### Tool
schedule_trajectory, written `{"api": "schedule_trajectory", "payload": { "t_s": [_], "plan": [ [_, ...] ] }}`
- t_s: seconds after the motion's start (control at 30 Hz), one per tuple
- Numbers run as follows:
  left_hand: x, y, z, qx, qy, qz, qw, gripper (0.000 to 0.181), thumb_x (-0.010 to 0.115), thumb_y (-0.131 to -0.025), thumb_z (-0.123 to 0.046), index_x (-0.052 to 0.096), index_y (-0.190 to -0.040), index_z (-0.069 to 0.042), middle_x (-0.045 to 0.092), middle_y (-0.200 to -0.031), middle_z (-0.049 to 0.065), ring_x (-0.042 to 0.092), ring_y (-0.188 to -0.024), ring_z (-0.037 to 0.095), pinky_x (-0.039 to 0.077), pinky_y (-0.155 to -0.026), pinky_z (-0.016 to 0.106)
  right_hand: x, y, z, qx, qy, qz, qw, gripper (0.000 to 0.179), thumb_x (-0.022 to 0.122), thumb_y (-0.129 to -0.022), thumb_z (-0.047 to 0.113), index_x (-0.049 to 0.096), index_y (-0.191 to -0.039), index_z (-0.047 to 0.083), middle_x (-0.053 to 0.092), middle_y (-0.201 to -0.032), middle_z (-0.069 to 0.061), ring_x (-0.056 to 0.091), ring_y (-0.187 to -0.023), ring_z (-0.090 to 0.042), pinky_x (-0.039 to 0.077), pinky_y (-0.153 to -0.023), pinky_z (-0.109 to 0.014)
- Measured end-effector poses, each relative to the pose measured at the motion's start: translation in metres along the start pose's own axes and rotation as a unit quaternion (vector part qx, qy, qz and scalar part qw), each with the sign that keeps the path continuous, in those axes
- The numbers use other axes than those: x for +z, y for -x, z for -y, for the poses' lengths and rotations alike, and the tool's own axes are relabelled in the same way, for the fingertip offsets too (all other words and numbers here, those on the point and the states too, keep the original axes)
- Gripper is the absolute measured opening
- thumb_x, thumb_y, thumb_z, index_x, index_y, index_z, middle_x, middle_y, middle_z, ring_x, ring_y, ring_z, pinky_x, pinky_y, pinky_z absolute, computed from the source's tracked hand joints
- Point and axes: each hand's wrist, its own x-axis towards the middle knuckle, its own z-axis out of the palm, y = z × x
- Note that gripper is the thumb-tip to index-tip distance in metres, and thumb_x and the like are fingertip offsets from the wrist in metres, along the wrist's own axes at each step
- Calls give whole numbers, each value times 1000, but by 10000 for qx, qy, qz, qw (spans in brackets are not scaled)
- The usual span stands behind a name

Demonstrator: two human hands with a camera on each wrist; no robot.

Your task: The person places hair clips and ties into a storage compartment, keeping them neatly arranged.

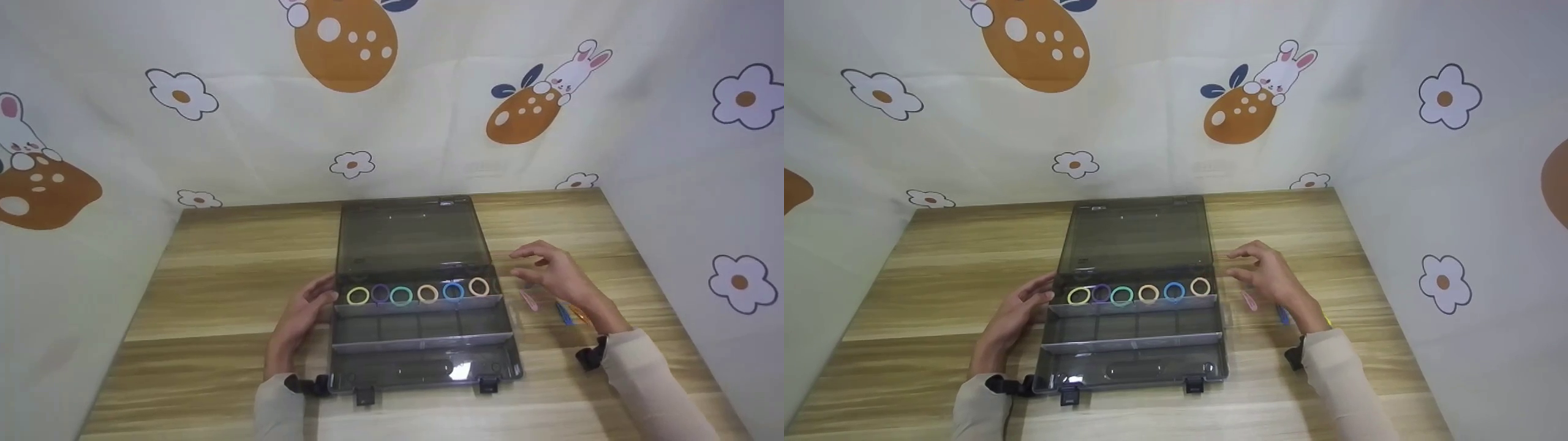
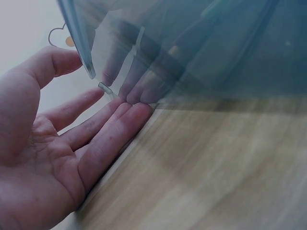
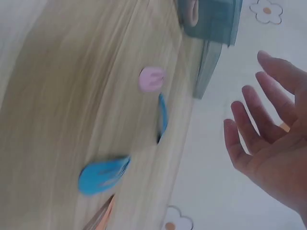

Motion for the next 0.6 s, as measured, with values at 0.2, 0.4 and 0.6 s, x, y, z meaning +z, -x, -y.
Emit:
{"api": "schedule_trajectory", "payload": {
  "t_s": [0.2, 0.4, 0.6],
  "plan": [
    [0, 0, -1, 0, 11, 5, 10000, 50, 63, -94, -7, 52, -143, -1, 55, -146, 20, 49, -140, 32, 35, -120, 45, -10, 2, -18, 72, 23, 153, 9999, 31, 78, -87, 20, 72, -115, 6, 69, -120, -11, 62, -110, -11, 53, -91, -47],
    [0, -1, 0, -21, -101, -74, 9999, 50, 63, -94, -7, 52, -142, -1, 55, -146, 20, 50, -139, 33, 39, -118, 44, -18, -1, -35, 144, -77, 414, 9990, 32, 80, -85, 16, 73, -113, 3, 69, -120, -15, 65, -112, -22, 58, -92, -43],
    [0, -1, 0, -84, -108, -125, 9998, 49, 64, -93, -8, 54, -141, -3, 57, -145, 18, 53, -136, 32, 40, -117, 43, -22, -7, -50, 108, -72, 853, 9963, 35, 81, -83, 13, 72, -114, 2, 71, -119, -18, 65, -113, -25, 54, -100, -41]
  ]
}}
